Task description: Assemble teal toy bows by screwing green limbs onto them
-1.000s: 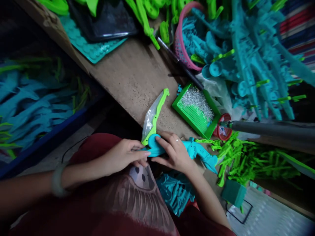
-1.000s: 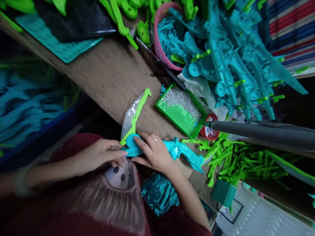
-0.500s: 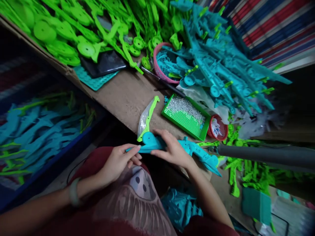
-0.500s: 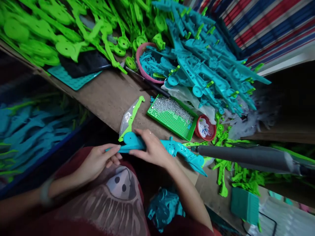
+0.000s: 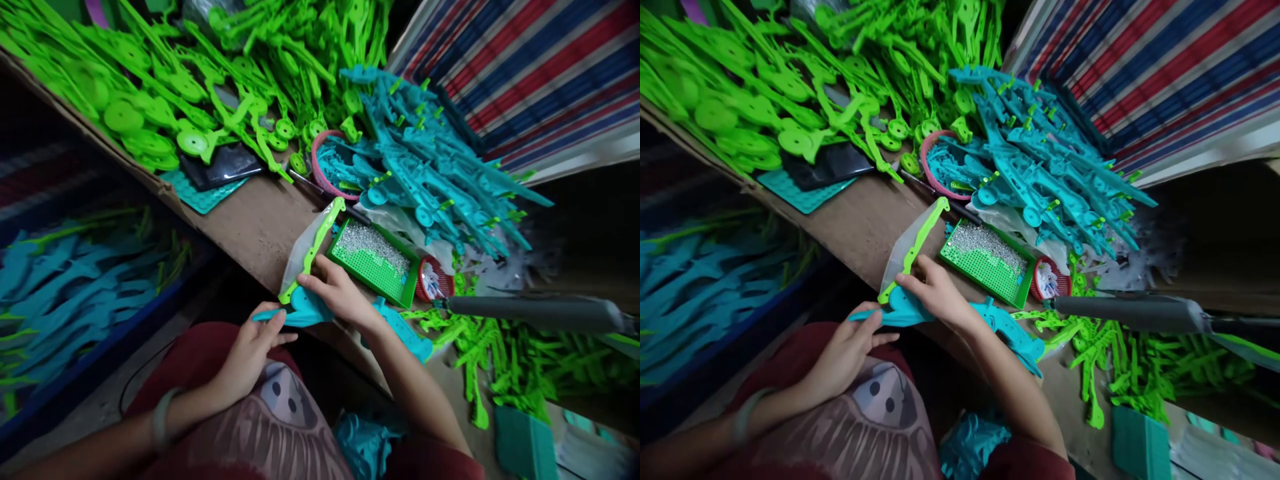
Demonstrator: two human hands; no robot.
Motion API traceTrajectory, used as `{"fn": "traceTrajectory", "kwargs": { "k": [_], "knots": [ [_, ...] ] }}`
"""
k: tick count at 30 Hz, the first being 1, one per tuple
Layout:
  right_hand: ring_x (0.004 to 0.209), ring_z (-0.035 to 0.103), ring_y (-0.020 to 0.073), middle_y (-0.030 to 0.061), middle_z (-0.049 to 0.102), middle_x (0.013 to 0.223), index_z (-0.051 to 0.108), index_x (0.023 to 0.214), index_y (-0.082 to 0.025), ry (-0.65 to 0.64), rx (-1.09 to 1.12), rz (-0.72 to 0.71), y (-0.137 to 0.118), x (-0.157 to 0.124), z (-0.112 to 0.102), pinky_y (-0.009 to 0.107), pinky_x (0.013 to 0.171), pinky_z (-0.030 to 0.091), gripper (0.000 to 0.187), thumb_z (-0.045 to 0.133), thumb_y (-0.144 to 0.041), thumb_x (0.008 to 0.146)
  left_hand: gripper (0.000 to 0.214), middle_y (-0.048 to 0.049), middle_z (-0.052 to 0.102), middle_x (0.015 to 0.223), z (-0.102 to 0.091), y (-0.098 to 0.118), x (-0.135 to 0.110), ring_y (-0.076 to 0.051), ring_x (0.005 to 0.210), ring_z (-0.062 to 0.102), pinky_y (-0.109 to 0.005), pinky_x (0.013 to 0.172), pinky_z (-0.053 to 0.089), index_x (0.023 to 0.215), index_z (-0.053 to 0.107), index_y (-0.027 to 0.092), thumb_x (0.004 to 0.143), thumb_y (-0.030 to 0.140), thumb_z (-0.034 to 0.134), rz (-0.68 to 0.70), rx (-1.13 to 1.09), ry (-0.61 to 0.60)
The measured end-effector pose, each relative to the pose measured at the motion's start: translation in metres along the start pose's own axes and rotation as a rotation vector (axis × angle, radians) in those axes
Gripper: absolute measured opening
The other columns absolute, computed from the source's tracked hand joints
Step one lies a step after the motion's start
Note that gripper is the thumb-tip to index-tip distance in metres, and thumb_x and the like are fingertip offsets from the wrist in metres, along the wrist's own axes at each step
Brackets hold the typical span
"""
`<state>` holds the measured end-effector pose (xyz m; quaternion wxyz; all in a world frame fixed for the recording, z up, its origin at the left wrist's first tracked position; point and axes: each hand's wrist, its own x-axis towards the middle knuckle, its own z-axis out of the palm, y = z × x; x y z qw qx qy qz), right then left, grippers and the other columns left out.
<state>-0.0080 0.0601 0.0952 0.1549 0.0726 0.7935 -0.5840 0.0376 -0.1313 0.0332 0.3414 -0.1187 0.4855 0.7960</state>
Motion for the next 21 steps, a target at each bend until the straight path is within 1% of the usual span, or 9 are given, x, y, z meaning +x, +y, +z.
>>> {"fn": "traceTrajectory", "kwargs": {
  "k": [2, 4, 7, 9, 11, 13, 17, 19, 21],
  "knots": [
    [0.076, 0.05, 0.0133, -0.0016, 0.056, 0.084, 0.057, 0.09, -0.019, 0.001, 0.056, 0.012, 0.0, 0.005, -0.004, 0.029, 0.07, 0.043, 0.03, 0.068, -0.046, 0.087, 0.035, -0.0017, 0.071, 0.102, 0.005, 0.002, 0.003, -0.017, 0.096, 0.069, -0.03, 0.084, 0.061, 0.098, 0.067, 0.021, 0.085, 0.053, 0.073, 0.012, -0.001, 0.021],
    [0.077, 0.053, 0.0138, -0.0006, 0.059, 0.085, 0.058, 0.096, -0.019, 0.032, 0.148, 0.013, -0.001, 0.013, -0.007, 0.028, 0.069, 0.045, 0.027, 0.07, -0.042, 0.085, 0.036, -0.003, 0.071, 0.099, 0.008, 0.007, 0.006, -0.018, 0.094, 0.07, -0.032, 0.088, 0.061, 0.097, 0.068, 0.019, 0.084, 0.052, 0.074, 0.005, 0.033, 0.029],
    [0.075, 0.054, 0.0135, -0.0003, 0.06, 0.084, 0.059, 0.097, -0.02, 0.113, 0.275, 0.013, 0.0, 0.027, -0.008, 0.026, 0.064, 0.045, 0.028, 0.072, -0.038, 0.081, 0.042, -0.0039, 0.072, 0.097, 0.01, 0.015, 0.009, -0.018, 0.091, 0.07, -0.032, 0.084, 0.062, 0.099, 0.069, 0.017, 0.08, 0.053, 0.077, -0.018, 0.049, 0.056],
    [0.072, 0.053, 0.0128, -0.0011, 0.06, 0.081, 0.06, 0.098, -0.02, 0.149, 0.329, 0.023, 0.004, 0.034, -0.005, 0.025, 0.061, 0.044, 0.032, 0.076, -0.039, 0.078, 0.049, -0.0029, 0.073, 0.099, 0.01, 0.021, 0.012, -0.018, 0.089, 0.071, -0.031, 0.081, 0.063, 0.106, 0.068, 0.018, 0.075, 0.053, 0.082, -0.025, 0.05, 0.104],
    [0.069, 0.052, 0.0122, -0.0022, 0.06, 0.078, 0.06, 0.098, -0.021, 0.177, 0.385, 0.042, 0.01, 0.037, -0.001, 0.024, 0.059, 0.043, 0.036, 0.079, -0.04, 0.075, 0.058, -0.0019, 0.074, 0.098, 0.009, 0.025, 0.014, -0.017, 0.085, 0.071, -0.03, 0.079, 0.062, 0.115, 0.066, 0.02, 0.071, 0.052, 0.085, -0.042, 0.056, 0.141],
    [0.07, 0.054, 0.0124, -0.0025, 0.061, 0.078, 0.06, 0.096, -0.021, 0.203, 0.436, 0.047, 0.014, 0.037, 0.002, 0.024, 0.059, 0.044, 0.038, 0.082, -0.041, 0.072, 0.062, -0.0018, 0.075, 0.096, 0.007, 0.029, 0.017, -0.015, 0.083, 0.07, -0.029, 0.079, 0.062, 0.118, 0.066, 0.02, 0.069, 0.051, 0.087, -0.088, 0.046, 0.141],
    [0.081, 0.06, 0.0143, -0.0006, 0.066, 0.089, 0.062, 0.098, -0.022, 0.165, 0.523, -0.014, 0.011, 0.03, 0.001, 0.025, 0.069, 0.051, 0.037, 0.083, -0.037, 0.072, 0.055, -0.0036, 0.076, 0.096, 0.007, 0.035, 0.019, -0.014, 0.081, 0.068, -0.023, 0.073, 0.059, 0.105, 0.072, 0.018, 0.064, 0.05, 0.09, -0.178, 0.001, 0.107],
    [0.084, 0.062, 0.015, 0.0004, 0.068, 0.095, 0.063, 0.103, -0.023, 0.133, 0.551, -0.043, 0.006, 0.027, -0.002, 0.026, 0.074, 0.053, 0.037, 0.082, -0.036, 0.074, 0.051, -0.0041, 0.076, 0.095, 0.009, 0.036, 0.02, -0.013, 0.082, 0.067, -0.02, 0.07, 0.057, 0.1, 0.075, 0.018, 0.063, 0.049, 0.091, -0.173, -0.004, 0.098],
    [0.084, 0.063, 0.0148, 0.0009, 0.07, 0.098, 0.063, 0.106, -0.023, 0.147, 0.569, -0.056, 0.004, 0.026, -0.004, 0.026, 0.075, 0.054, 0.037, 0.081, -0.035, 0.076, 0.048, -0.0044, 0.076, 0.094, 0.012, 0.035, 0.019, -0.014, 0.084, 0.067, -0.02, 0.071, 0.057, 0.096, 0.077, 0.018, 0.064, 0.05, 0.09, -0.155, -0.022, 0.092]
  ]
}}
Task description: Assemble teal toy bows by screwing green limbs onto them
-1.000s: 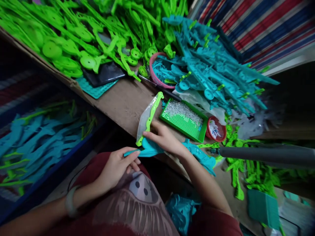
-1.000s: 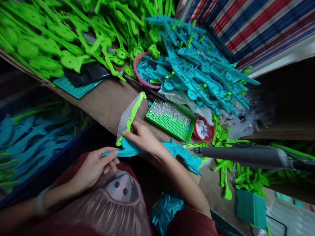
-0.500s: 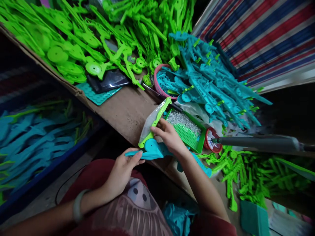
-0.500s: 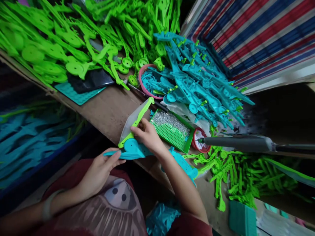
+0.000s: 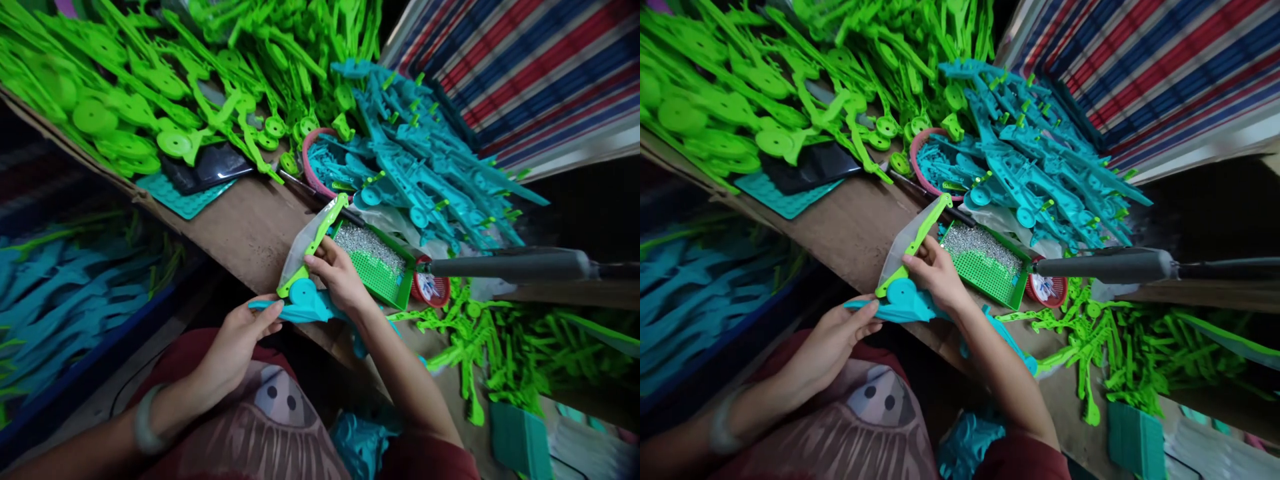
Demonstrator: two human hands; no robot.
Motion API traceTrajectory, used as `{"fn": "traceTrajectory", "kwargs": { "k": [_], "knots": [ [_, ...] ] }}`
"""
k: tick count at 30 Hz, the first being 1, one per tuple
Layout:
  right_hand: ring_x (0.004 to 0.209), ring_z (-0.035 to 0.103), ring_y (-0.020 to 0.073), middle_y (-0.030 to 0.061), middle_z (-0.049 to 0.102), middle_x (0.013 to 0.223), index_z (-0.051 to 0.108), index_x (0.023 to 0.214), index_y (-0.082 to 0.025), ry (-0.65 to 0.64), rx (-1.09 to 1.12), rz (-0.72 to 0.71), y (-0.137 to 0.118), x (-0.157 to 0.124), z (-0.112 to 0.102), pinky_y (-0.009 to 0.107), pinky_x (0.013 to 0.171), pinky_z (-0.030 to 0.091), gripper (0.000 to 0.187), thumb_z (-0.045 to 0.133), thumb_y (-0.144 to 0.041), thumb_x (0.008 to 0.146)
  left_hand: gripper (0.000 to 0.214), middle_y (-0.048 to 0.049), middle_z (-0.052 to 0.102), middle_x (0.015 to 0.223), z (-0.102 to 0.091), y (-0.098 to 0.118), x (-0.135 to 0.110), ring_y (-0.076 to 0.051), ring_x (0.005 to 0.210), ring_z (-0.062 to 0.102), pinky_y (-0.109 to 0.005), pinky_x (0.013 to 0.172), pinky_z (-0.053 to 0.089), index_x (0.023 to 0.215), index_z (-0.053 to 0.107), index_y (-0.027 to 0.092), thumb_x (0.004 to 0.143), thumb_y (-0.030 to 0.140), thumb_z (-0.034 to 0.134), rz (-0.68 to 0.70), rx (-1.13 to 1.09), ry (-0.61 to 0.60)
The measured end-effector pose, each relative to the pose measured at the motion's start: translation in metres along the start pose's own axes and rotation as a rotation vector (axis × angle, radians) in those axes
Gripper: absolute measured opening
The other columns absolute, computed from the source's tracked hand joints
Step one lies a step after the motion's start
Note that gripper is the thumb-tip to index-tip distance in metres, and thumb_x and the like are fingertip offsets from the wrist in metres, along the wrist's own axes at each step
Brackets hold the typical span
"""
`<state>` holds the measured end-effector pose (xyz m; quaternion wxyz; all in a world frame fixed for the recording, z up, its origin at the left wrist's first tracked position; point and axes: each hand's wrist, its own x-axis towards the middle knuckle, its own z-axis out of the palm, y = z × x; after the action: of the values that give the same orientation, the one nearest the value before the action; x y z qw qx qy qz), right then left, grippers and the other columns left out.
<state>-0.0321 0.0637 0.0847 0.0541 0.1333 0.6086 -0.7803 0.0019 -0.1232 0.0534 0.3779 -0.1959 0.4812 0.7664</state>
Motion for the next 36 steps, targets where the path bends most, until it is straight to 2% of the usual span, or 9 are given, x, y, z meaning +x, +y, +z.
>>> {"fn": "traceTrajectory", "kwargs": {
  "k": [4, 10, 16, 22, 24, 27, 30, 33, 36],
  "knots": [
    [0.071, 0.062, 0.0109, -0.0007, 0.07, 0.089, 0.064, 0.106, -0.021, 0.043, 0.076, 0.043, 0.002, 0.001, -0.004, 0.022, 0.065, 0.052, 0.038, 0.082, -0.032, 0.075, 0.044, -0.0051, 0.076, 0.101, 0.002, -0.007, -0.002, -0.016, 0.09, 0.067, -0.023, 0.074, 0.058, 0.095, 0.078, 0.019, 0.069, 0.055, 0.086, 0.004, -0.044, -0.022],
    [0.065, 0.063, 0.0105, -0.0009, 0.07, 0.087, 0.062, 0.102, -0.021, -0.071, 0.141, 0.192, 0.005, 0.007, -0.013, 0.024, 0.062, 0.055, 0.04, 0.086, -0.032, 0.072, 0.05, -0.0068, 0.077, 0.099, -0.004, -0.016, -0.006, -0.017, 0.09, 0.067, -0.024, 0.077, 0.057, 0.101, 0.078, 0.017, 0.068, 0.054, 0.087, 0.059, 0.048, 0.022],
    [0.069, 0.065, 0.0128, -0.0013, 0.069, 0.083, 0.062, 0.095, -0.021, 0.022, 0.098, 0.149, 0.015, 0.013, -0.012, 0.027, 0.065, 0.057, 0.041, 0.087, -0.038, 0.068, 0.044, -0.0081, 0.075, 0.111, 0.003, -0.011, -0.007, -0.021, 0.099, 0.066, -0.029, 0.075, 0.058, 0.1, 0.076, 0.019, 0.076, 0.055, 0.08, 0.023, -0.005, -0.027],
    [0.067, 0.061, 0.0123, -0.0034, 0.067, 0.081, 0.059, 0.11, -0.023, 0.08, -0.041, 0.056, 0.02, 0.01, -0.01, 0.026, 0.063, 0.053, 0.046, 0.084, -0.039, 0.074, 0.048, -0.0106, 0.078, 0.104, -0.001, -0.012, -0.003, -0.026, 0.103, 0.069, -0.037, 0.096, 0.054, 0.096, 0.078, 0.015, 0.079, 0.06, 0.075, 0.069, 0.15, -0.014],
    [0.073, 0.064, 0.0141, -0.0019, 0.07, 0.086, 0.06, 0.118, -0.023, -0.049, -0.139, 0.01, 0.016, 0.01, -0.011, 0.028, 0.07, 0.055, 0.049, 0.081, -0.041, 0.077, 0.048, -0.01, 0.078, 0.1, -0.003, -0.012, -0.002, -0.026, 0.099, 0.07, -0.036, 0.094, 0.054, 0.093, 0.078, 0.016, 0.08, 0.061, 0.073, 0.084, 0.213, -0.014],
    [0.109, 0.066, 0.0219, 0.0036, 0.073, 0.115, 0.064, 0.126, -0.023, -0.356, -0.352, -0.014, 0.009, 0.011, -0.012, 0.037, 0.101, 0.052, 0.048, 0.073, -0.046, 0.085, 0.044, -0.0076, 0.079, 0.096, -0.003, -0.01, -0.001, -0.023, 0.093, 0.07, -0.031, 0.088, 0.053, 0.091, 0.079, 0.018, 0.082, 0.06, 0.071, 0.139, 0.321, -0.013],
    [0.128, 0.059, 0.0263, 0.0061, 0.067, 0.134, 0.062, 0.135, -0.022, -0.456, -0.532, -0.016, 0.007, 0.009, -0.008, 0.043, 0.114, 0.043, 0.052, 0.065, -0.049, 0.09, 0.043, -0.0067, 0.079, 0.096, -0.002, -0.007, 0.0, -0.022, 0.089, 0.07, -0.03, 0.086, 0.054, 0.092, 0.079, 0.019, 0.081, 0.06, 0.072, 0.157, 0.356, -0.055],
    [0.119, 0.064, 0.025, 0.0088, 0.068, 0.131, 0.058, 0.139, -0.021, -0.321, -0.672, -0.149, 0.007, 0.0, -0.007, 0.042, 0.107, 0.048, 0.049, 0.058, -0.046, 0.096, 0.048, -0.0084, 0.079, 0.097, -0.004, -0.004, 0.001, -0.025, 0.091, 0.071, -0.034, 0.087, 0.057, 0.092, 0.079, 0.017, 0.078, 0.063, 0.074, 0.072, 0.264, -0.069],
    [0.105, 0.066, 0.0225, 0.0087, 0.072, 0.114, 0.061, 0.133, -0.024, -0.094, -0.842, -0.385, -0.004, -0.015, -0.03, 0.041, 0.097, 0.052, 0.037, 0.053, -0.039, 0.1, 0.049, -0.0088, 0.079, 0.097, -0.009, -0.003, 0.003, -0.027, 0.096, 0.072, -0.037, 0.092, 0.059, 0.088, 0.079, 0.017, 0.073, 0.064, 0.078, 0.01, 0.168, -0.034]
  ]
}}
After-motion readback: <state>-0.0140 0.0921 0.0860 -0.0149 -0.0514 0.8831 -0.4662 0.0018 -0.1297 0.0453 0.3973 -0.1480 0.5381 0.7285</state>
